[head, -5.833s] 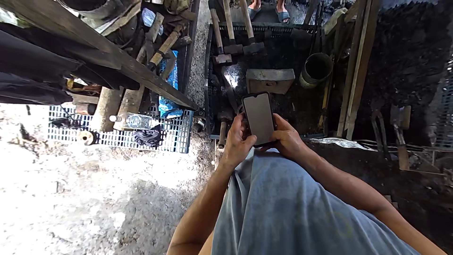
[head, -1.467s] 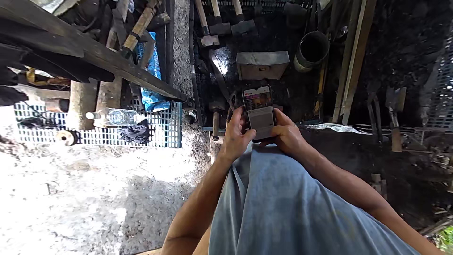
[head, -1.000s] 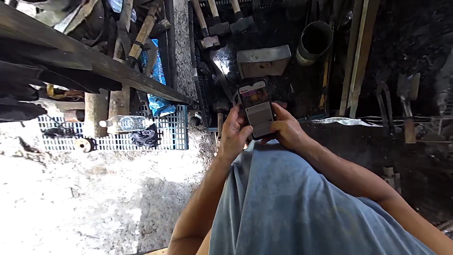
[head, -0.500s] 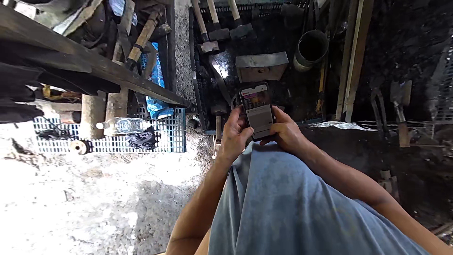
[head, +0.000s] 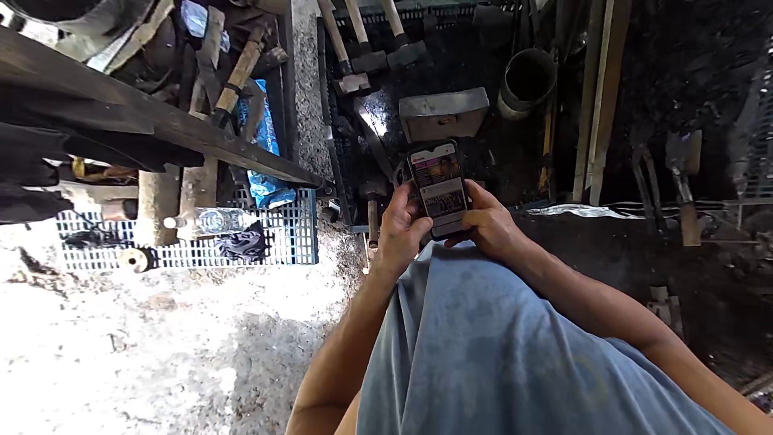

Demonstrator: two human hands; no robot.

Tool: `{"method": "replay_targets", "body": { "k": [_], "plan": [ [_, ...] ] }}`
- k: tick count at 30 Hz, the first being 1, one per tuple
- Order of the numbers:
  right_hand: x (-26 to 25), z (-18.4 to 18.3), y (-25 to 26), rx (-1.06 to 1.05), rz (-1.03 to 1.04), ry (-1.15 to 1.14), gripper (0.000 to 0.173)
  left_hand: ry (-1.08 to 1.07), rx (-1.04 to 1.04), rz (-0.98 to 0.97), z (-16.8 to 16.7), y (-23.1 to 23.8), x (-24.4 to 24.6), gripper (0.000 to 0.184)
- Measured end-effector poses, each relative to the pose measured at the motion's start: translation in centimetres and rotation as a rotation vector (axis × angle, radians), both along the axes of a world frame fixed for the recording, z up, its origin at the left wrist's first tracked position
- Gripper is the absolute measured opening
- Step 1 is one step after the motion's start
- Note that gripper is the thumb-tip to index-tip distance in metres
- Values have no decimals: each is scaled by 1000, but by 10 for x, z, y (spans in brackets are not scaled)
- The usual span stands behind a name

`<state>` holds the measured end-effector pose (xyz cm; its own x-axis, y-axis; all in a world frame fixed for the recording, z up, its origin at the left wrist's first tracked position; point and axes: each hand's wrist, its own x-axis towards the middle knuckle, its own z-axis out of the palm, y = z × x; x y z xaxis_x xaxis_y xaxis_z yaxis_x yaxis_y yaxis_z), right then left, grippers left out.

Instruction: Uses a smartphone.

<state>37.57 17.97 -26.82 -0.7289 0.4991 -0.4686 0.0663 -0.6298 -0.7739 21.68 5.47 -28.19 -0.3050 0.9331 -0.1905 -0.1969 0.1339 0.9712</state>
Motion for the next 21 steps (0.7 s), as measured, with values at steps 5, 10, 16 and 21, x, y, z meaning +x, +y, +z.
{"method": "replay_targets", "body": {
  "k": [5,10,16,21],
  "plan": [
    [0,-4,-1,-12,9,5,68,-22,20,30,-5,5,1,68],
    [-4,-3,-1,-18,13,-4,69,10,23,42,-4,2,0,72],
    [-6,-2,-1,-5,38,3,69,14,-6,209,-9,15,3,43],
    [-3,-5,-1,-13,38,12,69,-2,-28,241,-8,15,3,33]
  ]
}}
